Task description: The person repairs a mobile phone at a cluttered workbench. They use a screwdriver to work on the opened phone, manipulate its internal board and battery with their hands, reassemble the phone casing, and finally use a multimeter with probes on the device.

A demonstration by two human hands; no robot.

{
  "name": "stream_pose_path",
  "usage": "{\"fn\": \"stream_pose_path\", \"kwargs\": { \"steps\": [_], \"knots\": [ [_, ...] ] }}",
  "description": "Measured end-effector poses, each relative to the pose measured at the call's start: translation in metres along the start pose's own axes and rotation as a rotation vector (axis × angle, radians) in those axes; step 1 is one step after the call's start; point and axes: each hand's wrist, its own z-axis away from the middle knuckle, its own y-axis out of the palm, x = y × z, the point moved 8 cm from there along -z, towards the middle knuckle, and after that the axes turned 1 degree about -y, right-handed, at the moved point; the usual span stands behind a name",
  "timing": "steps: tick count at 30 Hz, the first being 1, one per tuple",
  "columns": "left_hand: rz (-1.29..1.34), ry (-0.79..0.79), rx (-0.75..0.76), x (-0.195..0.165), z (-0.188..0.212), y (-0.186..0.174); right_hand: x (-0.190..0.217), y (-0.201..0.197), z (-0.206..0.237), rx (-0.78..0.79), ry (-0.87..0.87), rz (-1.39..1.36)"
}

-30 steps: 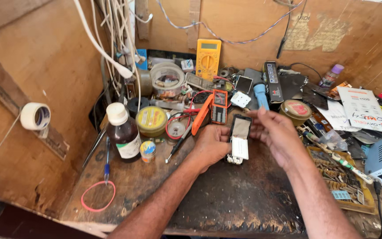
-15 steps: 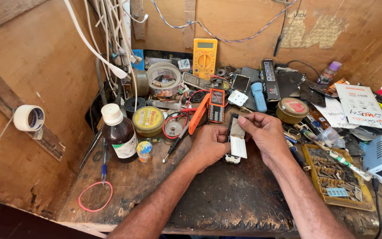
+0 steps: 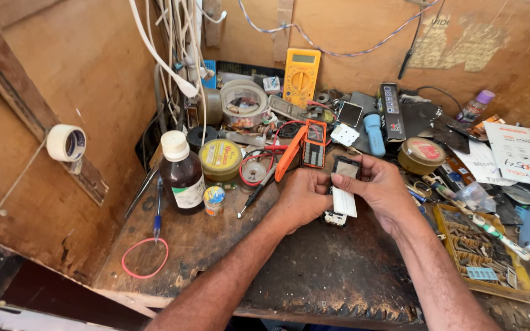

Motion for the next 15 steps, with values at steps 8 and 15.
{"fn": "stream_pose_path", "kwargs": {
  "steps": [8,15],
  "knots": [
    [0.004,-0.03,-0.024,0.001,0.001,-0.001,-0.003,-0.004,-0.004,0.018,-0.02,-0.014],
    [0.075,-0.055,0.029,0.002,0.001,0.004,-0.013,-0.013,-0.011,-0.031,0.066,-0.151]
  ]
}}
